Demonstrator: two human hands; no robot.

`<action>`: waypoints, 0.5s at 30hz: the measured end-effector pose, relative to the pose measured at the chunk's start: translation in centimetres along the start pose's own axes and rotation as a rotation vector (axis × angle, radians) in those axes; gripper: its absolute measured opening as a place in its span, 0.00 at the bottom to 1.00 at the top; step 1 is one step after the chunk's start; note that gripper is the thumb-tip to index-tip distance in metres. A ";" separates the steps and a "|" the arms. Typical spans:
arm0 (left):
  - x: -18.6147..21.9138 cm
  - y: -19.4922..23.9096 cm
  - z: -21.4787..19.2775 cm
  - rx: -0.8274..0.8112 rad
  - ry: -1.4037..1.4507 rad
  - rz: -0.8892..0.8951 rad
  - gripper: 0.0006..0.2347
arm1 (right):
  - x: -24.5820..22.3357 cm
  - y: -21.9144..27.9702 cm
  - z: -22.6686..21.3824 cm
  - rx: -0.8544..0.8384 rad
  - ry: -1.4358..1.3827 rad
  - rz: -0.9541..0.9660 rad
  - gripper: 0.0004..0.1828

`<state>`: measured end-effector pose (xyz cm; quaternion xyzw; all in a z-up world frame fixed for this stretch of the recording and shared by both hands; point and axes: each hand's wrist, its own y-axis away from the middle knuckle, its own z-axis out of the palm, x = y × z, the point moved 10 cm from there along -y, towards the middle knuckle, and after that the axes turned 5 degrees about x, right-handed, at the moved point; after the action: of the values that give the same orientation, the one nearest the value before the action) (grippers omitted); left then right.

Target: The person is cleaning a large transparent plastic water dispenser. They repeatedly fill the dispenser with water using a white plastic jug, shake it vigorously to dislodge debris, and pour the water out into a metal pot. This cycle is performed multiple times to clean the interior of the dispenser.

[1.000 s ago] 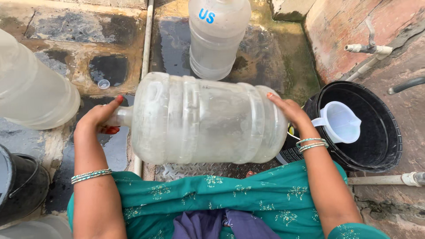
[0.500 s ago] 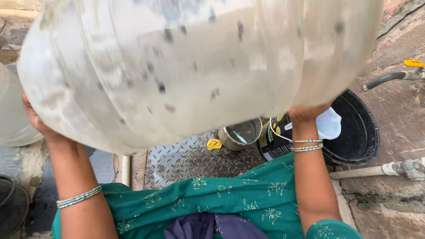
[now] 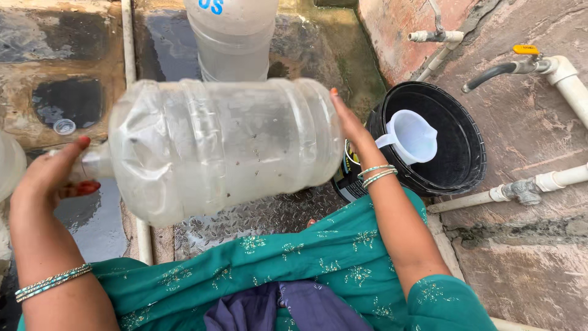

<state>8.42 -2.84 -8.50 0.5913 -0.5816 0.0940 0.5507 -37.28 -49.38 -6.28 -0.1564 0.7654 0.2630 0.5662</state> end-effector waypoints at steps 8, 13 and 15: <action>2.4 0.9 -1.0 0.058 0.134 0.235 0.16 | -5.2 1.4 0.1 0.059 0.063 -0.066 0.44; 8.9 3.7 -5.7 -0.141 0.858 1.020 0.10 | -17.4 7.4 -3.0 -0.007 -0.602 -0.719 0.44; 7.7 2.3 -6.4 -0.205 1.062 1.071 0.08 | -18.8 9.6 -3.4 -0.075 -0.747 -0.835 0.44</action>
<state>12.36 -1.84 0.90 0.0497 -0.4517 0.5658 0.6880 -39.25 -44.64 14.48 -0.3624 0.3761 0.0808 0.8489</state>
